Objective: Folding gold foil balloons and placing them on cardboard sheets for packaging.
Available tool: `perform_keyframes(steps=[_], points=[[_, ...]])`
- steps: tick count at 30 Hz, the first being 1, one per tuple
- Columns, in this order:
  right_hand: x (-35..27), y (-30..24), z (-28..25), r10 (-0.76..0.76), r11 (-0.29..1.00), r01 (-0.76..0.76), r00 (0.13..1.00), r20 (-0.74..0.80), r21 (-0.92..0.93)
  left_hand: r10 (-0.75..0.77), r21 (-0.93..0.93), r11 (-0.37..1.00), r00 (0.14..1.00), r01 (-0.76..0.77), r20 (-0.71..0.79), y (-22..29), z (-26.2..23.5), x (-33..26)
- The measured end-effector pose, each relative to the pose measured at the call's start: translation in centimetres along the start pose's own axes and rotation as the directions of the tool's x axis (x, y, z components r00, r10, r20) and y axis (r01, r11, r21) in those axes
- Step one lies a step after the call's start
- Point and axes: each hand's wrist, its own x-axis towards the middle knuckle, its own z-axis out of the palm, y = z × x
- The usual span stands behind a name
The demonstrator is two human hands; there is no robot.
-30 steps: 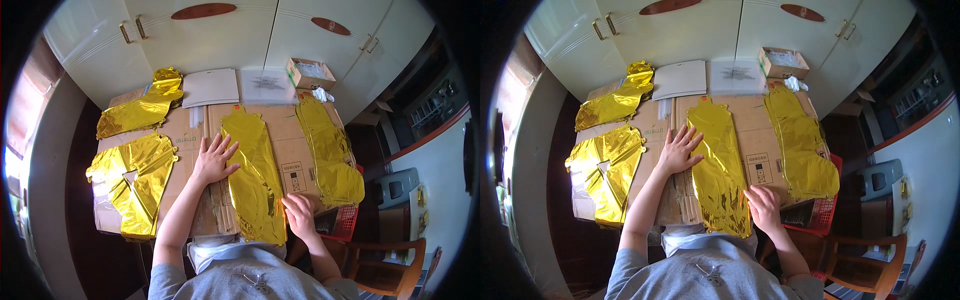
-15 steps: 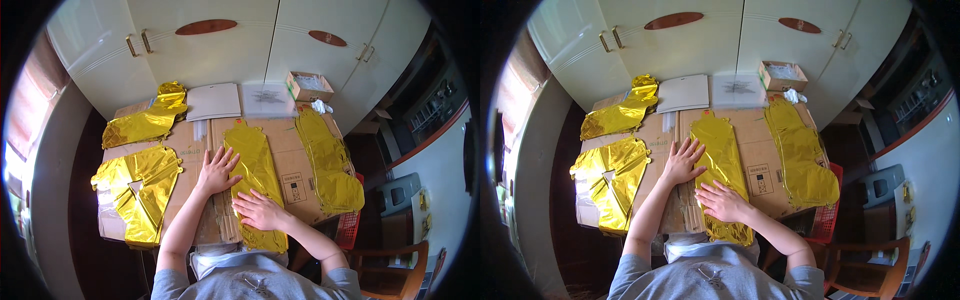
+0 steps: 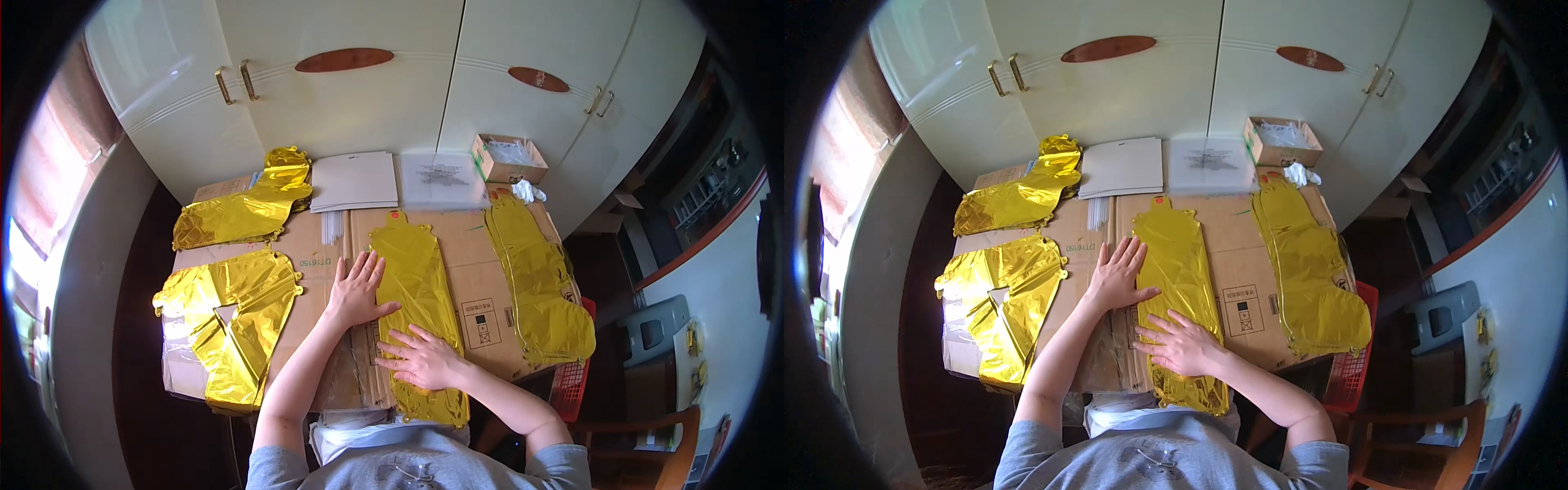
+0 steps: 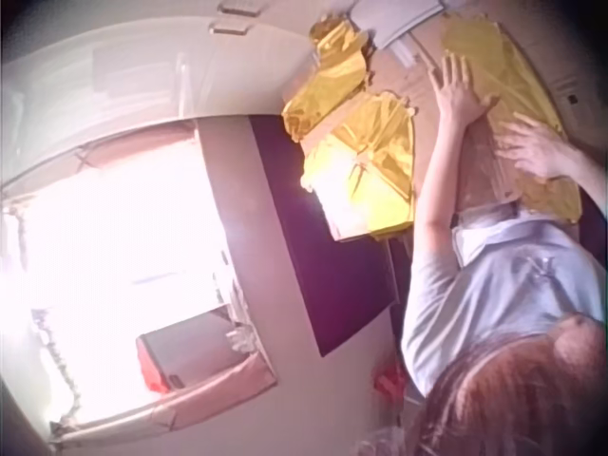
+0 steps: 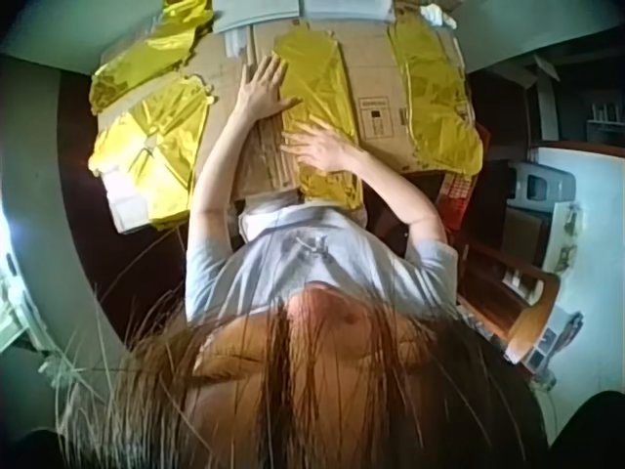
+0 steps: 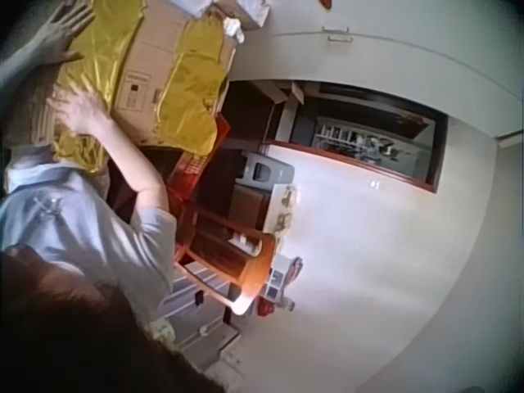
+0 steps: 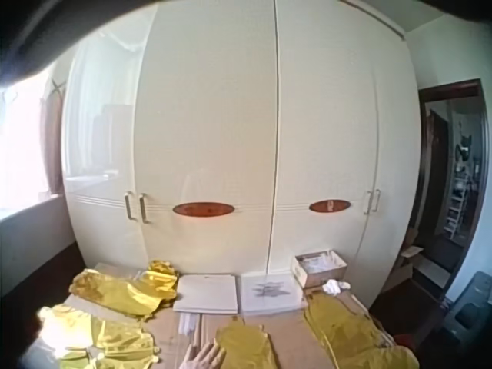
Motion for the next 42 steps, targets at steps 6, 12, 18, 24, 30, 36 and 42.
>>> perform_keyframes(steps=[6, 12, 18, 24, 30, 36, 42], points=[[-0.2, 0.0, -0.3, -0.008, 1.0, 0.008, 1.0, 0.01, -0.003, -0.021, 0.058, 0.998, 1.0, 0.022, -0.013, -1.8, 0.1, 2.3], [0.5, -0.3, -1.8, 0.03, 0.999, -0.036, 0.979, 0.2, 0.023, -0.029, -0.045, 0.999, 0.996, 0.026, -0.081, -8.7, -2.3, 10.9], [0.0, 0.0, -1.3, -0.015, 0.998, 0.007, 0.994, 0.112, 0.07, 0.026, 0.003, 1.0, 1.0, -0.026, 0.01, -13.9, -0.9, 17.8], [-0.2, 0.3, -0.8, -0.017, 0.996, 0.01, 0.997, 0.073, 0.09, 0.087, -0.108, 0.991, 0.994, -0.079, 0.069, -15.4, -1.0, 20.0], [-0.2, 0.4, -0.9, -0.025, 0.994, 0.019, 0.998, 0.053, 0.108, 0.127, -0.16, 0.981, 0.985, -0.107, 0.118, -16.7, -1.5, 20.3], [-0.4, 0.4, -0.9, -0.016, 0.992, 0.011, 0.999, 0.037, 0.129, 0.016, 0.007, 1.0, 0.99, -0.017, 0.139, -13.4, -2.7, 20.1], [0.1, 0.4, -1.1, -0.02, 0.995, 0.007, 0.991, 0.135, 0.096, 0.142, 0.192, 0.977, 0.953, -0.091, -0.268, -12.9, -1.7, 17.0]])
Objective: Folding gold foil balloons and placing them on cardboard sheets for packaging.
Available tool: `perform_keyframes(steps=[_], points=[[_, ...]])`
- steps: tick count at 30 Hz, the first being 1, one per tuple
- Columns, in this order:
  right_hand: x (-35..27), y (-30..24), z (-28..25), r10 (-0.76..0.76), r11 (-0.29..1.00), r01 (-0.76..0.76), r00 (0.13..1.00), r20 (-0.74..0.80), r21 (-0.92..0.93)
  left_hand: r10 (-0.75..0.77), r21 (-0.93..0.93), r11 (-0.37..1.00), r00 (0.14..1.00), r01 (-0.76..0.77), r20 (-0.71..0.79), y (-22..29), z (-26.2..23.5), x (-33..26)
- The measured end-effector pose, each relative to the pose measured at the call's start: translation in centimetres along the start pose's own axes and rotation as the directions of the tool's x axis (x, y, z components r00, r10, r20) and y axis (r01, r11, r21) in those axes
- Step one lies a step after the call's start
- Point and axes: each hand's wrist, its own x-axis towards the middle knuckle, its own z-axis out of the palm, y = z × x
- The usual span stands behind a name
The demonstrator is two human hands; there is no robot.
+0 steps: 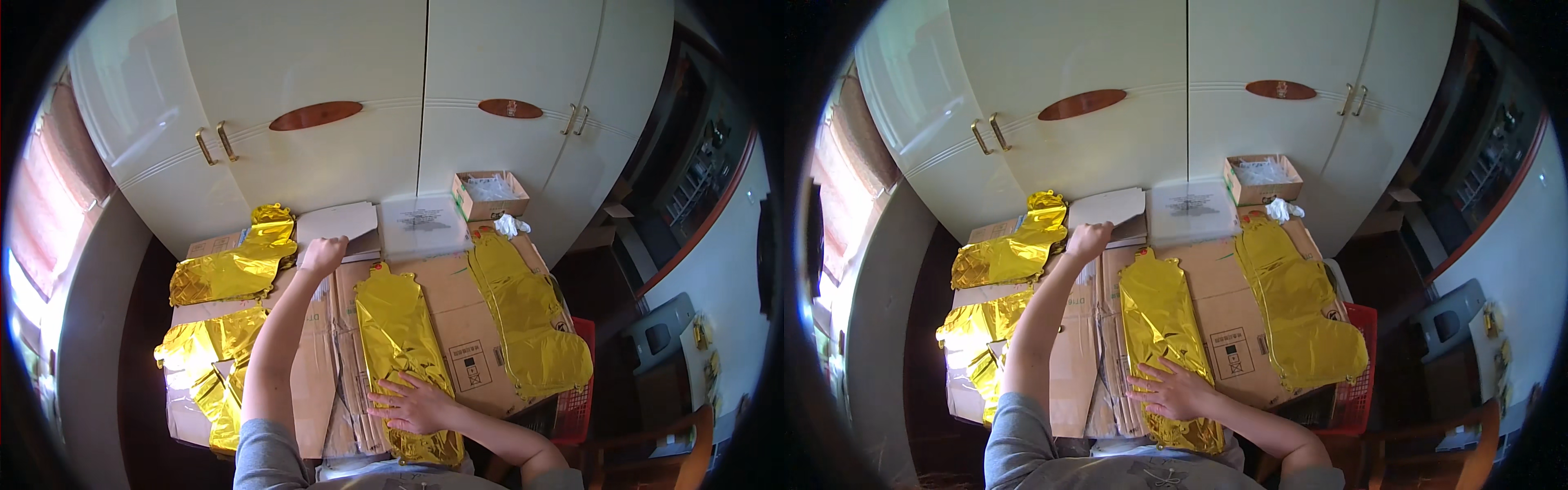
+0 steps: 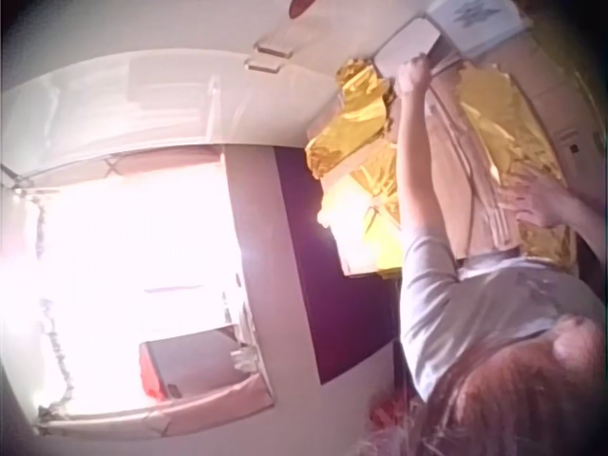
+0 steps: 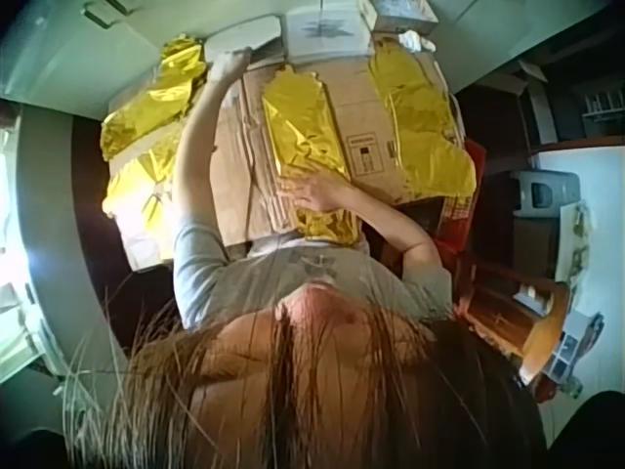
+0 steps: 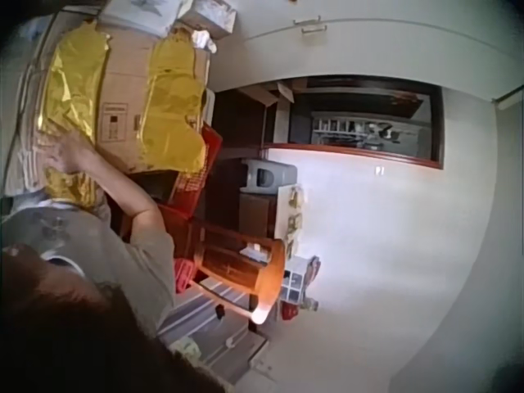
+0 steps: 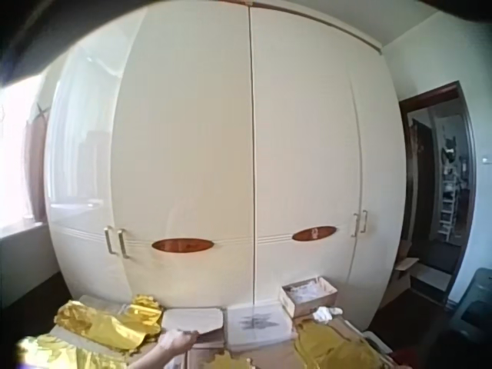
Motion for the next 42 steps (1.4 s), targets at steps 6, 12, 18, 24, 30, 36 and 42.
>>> perform_keyframes(steps=[6, 12, 18, 24, 30, 36, 42], points=[[0.0, 0.1, 1.2, 0.035, 0.994, -0.035, 0.999, 0.0, -0.104, 0.189, 0.149, 0.978, 0.917, -0.144, -0.351, 5.5, -9.6, -2.3], [-2.8, 1.6, -3.1, 0.101, 0.967, 0.094, 0.713, -0.693, 0.237, 0.388, 0.188, 0.921, 0.849, -0.342, -0.359, 15.8, -15.9, -10.0], [-4.4, 5.8, -5.7, 0.855, 0.008, 0.162, 0.51, -0.09, 0.987, 0.413, 0.048, 0.907, 0.865, -0.417, -0.284, 21.1, -14.0, -14.3], [-3.9, 10.0, -1.4, 0.799, 0.17, 0.059, 0.576, -0.173, 0.984, 0.334, -0.211, 0.907, 0.928, -0.364, -0.165, 22.5, -12.0, -15.3], [-3.3, 11.0, 0.4, 0.798, 0.414, -0.06, 0.503, -0.331, 0.908, 0.089, -0.316, 0.946, 0.995, -0.07, 0.046, 17.6, -7.7, -15.7], [-2.7, 10.2, 1.2, 0.638, 0.765, -0.254, 0.422, -0.644, 0.591, 0.067, -0.389, 0.921, 0.984, 0.003, 0.167, 16.8, -6.9, -15.9], [-2.8, 9.9, 1.8, 0.517, 0.829, -0.472, 0.445, -0.731, 0.298, 0.06, -0.369, 0.929, 0.988, -0.003, 0.143, 17.0, -6.9, -16.3]])
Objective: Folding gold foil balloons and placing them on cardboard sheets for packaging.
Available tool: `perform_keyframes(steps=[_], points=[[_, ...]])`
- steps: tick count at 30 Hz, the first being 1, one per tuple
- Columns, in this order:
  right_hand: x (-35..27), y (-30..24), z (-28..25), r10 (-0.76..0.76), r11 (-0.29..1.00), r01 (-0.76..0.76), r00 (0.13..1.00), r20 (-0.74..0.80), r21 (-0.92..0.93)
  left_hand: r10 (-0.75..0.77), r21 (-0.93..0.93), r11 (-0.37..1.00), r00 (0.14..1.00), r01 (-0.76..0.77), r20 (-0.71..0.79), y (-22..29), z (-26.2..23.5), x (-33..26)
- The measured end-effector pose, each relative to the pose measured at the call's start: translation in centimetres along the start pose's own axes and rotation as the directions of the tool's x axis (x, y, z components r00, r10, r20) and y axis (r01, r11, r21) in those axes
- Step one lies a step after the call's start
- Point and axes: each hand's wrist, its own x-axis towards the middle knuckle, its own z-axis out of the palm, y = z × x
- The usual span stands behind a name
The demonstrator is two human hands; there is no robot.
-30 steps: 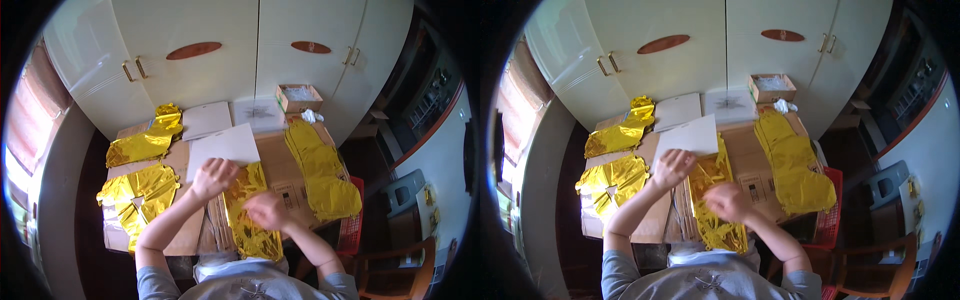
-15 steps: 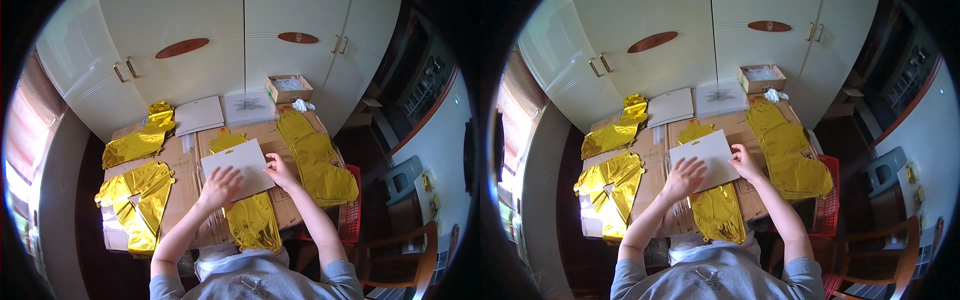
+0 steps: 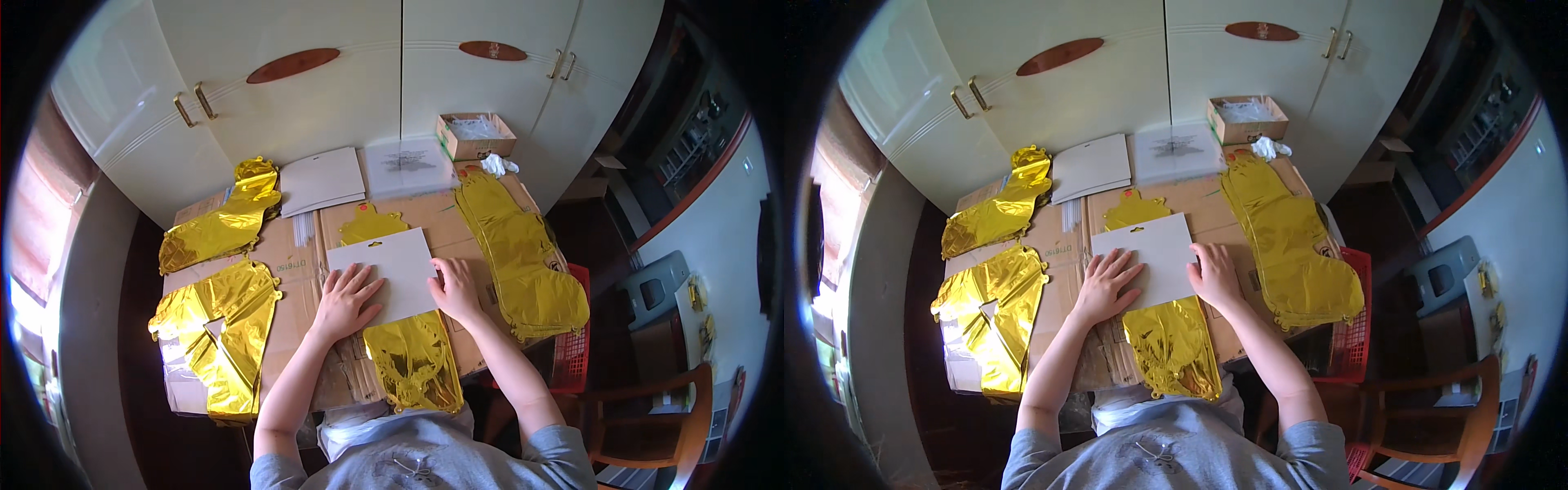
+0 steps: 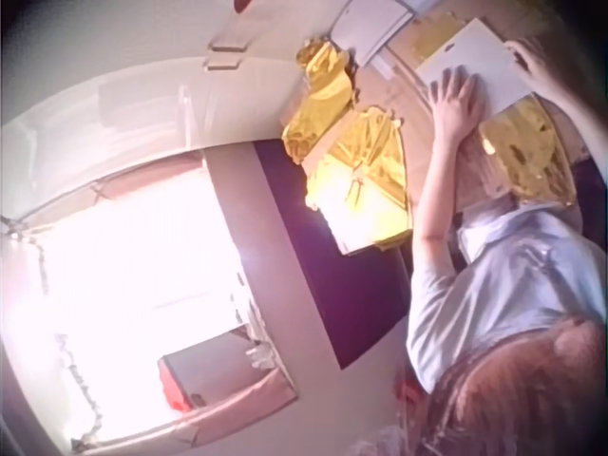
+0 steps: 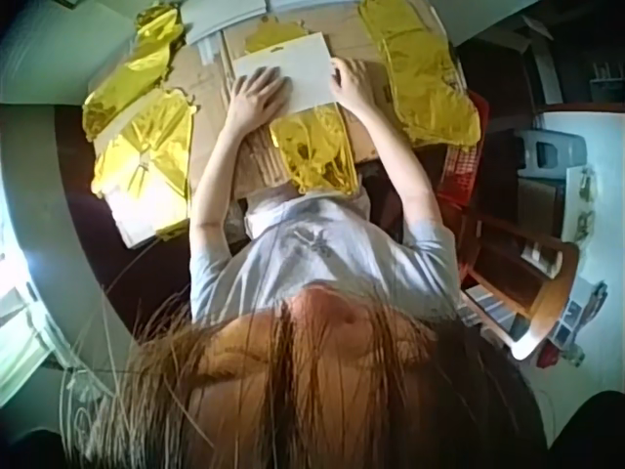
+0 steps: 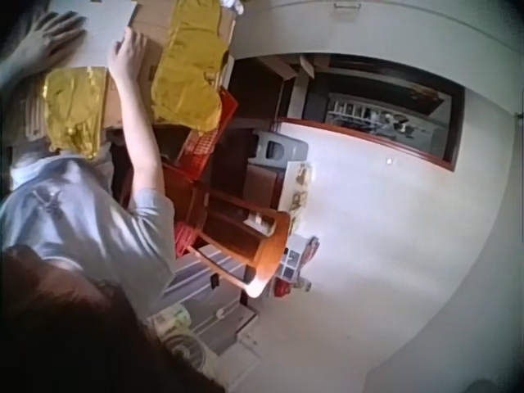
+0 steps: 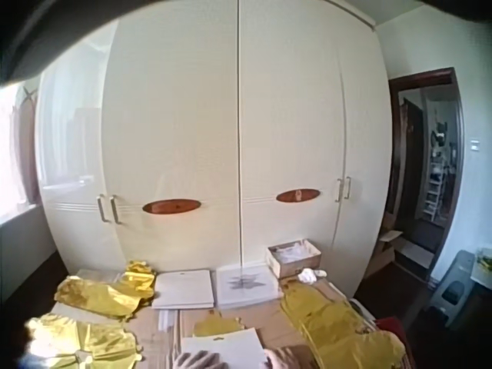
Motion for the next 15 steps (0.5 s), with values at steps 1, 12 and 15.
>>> perform_keyframes(steps=[1, 12, 15], points=[[-0.1, 0.0, -0.1, 0.0, 1.0, 0.0, 1.0, 0.014, -0.031, 0.003, 0.003, 1.0, 1.0, -0.003, -0.001, 0.1, 0.0, 0.0], [0.9, -2.1, -1.6, -0.013, 0.984, 0.059, 0.964, 0.267, -0.167, 0.095, 0.039, 0.995, 0.995, -0.095, -0.018, 0.5, 0.5, 0.1], [1.0, -2.2, -1.7, -0.019, 0.984, 0.066, 0.962, 0.271, -0.163, 0.105, 0.052, 0.993, 0.994, -0.104, -0.026, 0.7, 0.4, 0.0]])
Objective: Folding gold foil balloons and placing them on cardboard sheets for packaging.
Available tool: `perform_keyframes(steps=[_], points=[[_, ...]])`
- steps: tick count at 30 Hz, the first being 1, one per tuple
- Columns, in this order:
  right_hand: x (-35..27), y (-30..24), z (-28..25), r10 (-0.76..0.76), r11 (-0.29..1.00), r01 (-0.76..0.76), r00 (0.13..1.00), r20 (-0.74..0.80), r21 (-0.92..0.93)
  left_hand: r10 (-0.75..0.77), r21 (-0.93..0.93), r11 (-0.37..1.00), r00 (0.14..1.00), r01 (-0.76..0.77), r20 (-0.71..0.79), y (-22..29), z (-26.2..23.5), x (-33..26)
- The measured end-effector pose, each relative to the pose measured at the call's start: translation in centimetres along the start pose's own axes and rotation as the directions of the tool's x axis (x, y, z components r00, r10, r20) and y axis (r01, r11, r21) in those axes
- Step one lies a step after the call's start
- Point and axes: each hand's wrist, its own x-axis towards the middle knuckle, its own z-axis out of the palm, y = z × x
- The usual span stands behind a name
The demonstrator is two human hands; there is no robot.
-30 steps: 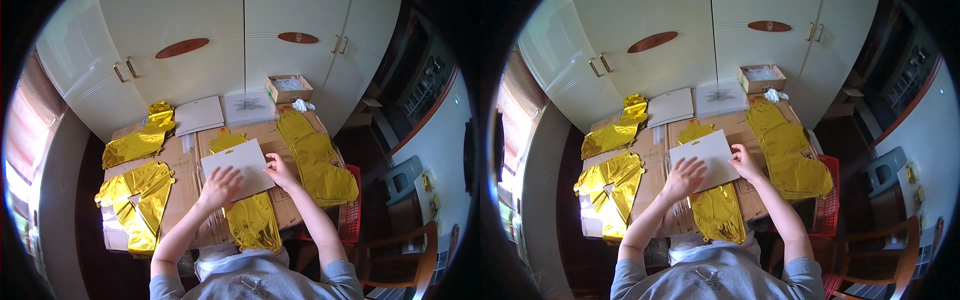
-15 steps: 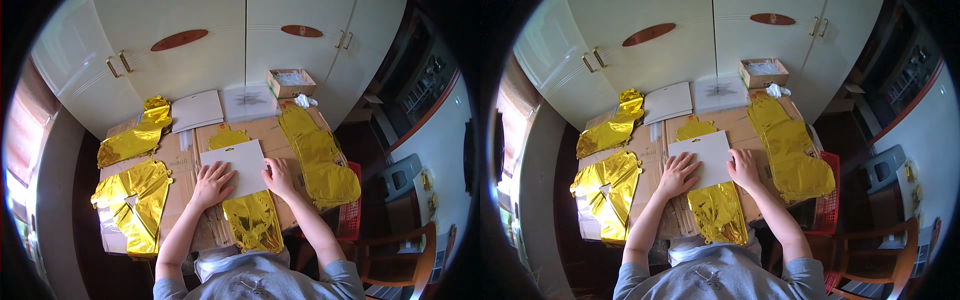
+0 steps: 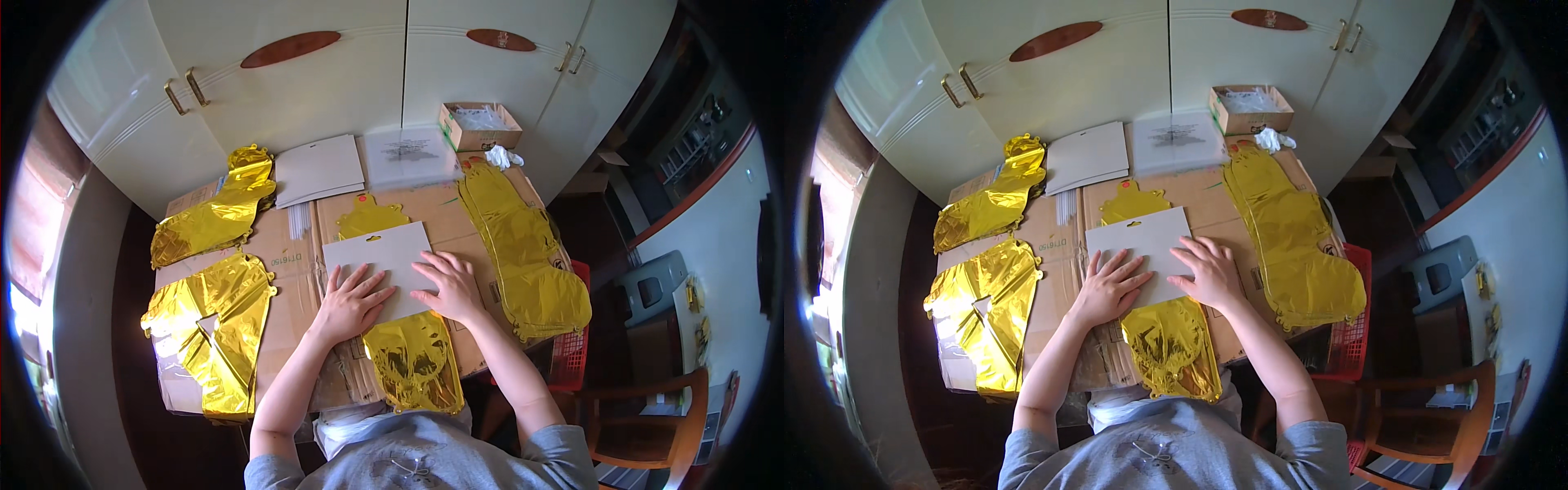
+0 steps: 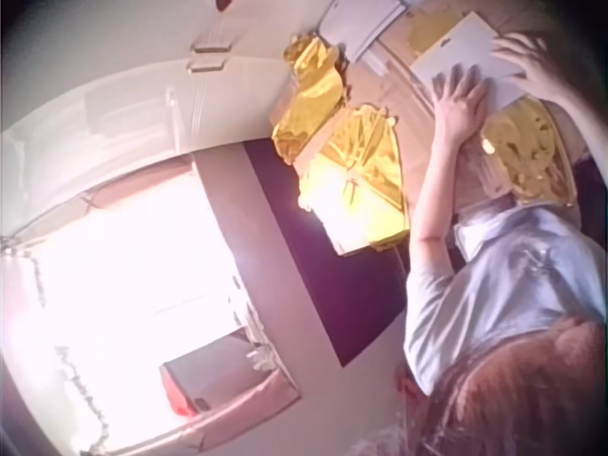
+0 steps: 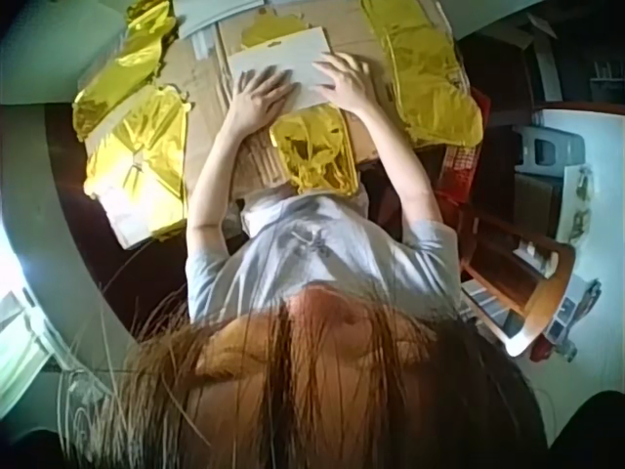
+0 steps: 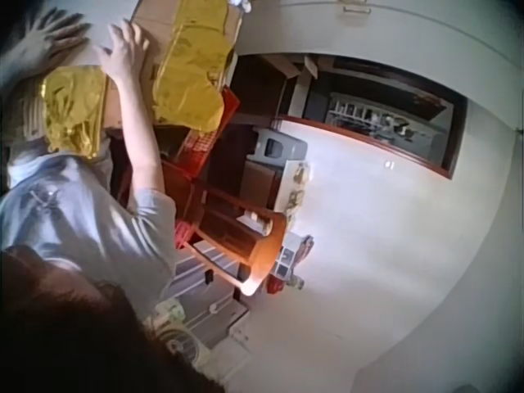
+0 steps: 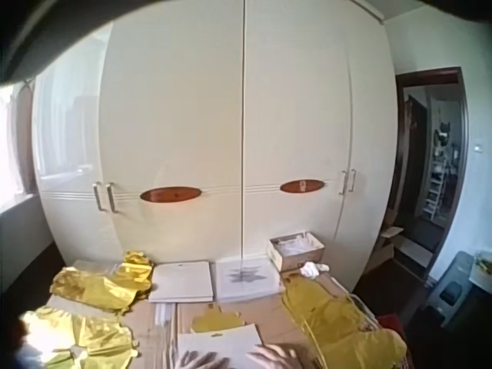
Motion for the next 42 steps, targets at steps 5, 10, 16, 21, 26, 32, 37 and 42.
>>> perform_keyframes(steps=[5, 10, 16, 21, 26, 32, 37, 42], points=[[0.0, 0.1, 0.1, -0.009, 1.0, 0.009, 1.0, -0.007, 0.0, 0.011, -0.021, 1.0, 1.0, -0.011, 0.005, -0.1, 0.0, 0.0], [-0.1, 0.0, 0.1, 0.002, 1.0, -0.002, 1.0, -0.001, -0.012, 0.038, -0.001, 0.999, 0.998, -0.038, 0.055, -0.2, -0.2, 0.1], [-0.2, 0.0, 0.2, 0.01, 1.0, -0.01, 1.0, 0.013, -0.008, 0.06, -0.064, 0.997, 0.961, -0.044, 0.271, -0.2, -1.9, 1.5], [0.0, 0.0, 0.4, 0.013, 1.0, -0.013, 1.0, 0.018, -0.01, 0.26, -0.131, 0.966, 0.826, -0.225, 0.5, -1.0, -1.9, 3.7], [-0.1, -0.1, 0.2, 0.04, 0.999, -0.041, 0.998, 0.05, 0.006, 0.327, -0.213, 0.945, 0.777, -0.25, 0.538, -1.4, -2.4, 4.7], [-0.2, 0.1, 0.3, 0.045, 0.999, -0.044, 0.996, 0.076, -0.01, 0.389, -0.287, 0.92, 0.704, -0.266, 0.594, -2.2, -1.9, 6.5], [-0.1, 0.0, 0.5, 0.054, 0.998, -0.054, 0.996, 0.067, 0.01, 0.352, -0.208, 0.93, 0.573, -0.303, 0.74, -0.1, -2.8, 8.6], [-0.2, 0.5, 0.4, 0.023, 1.0, -0.024, 0.994, 0.111, 0.011, 0.323, -0.204, 0.937, 0.477, -0.285, 0.817, 0.3, -3.2, 9.6]])
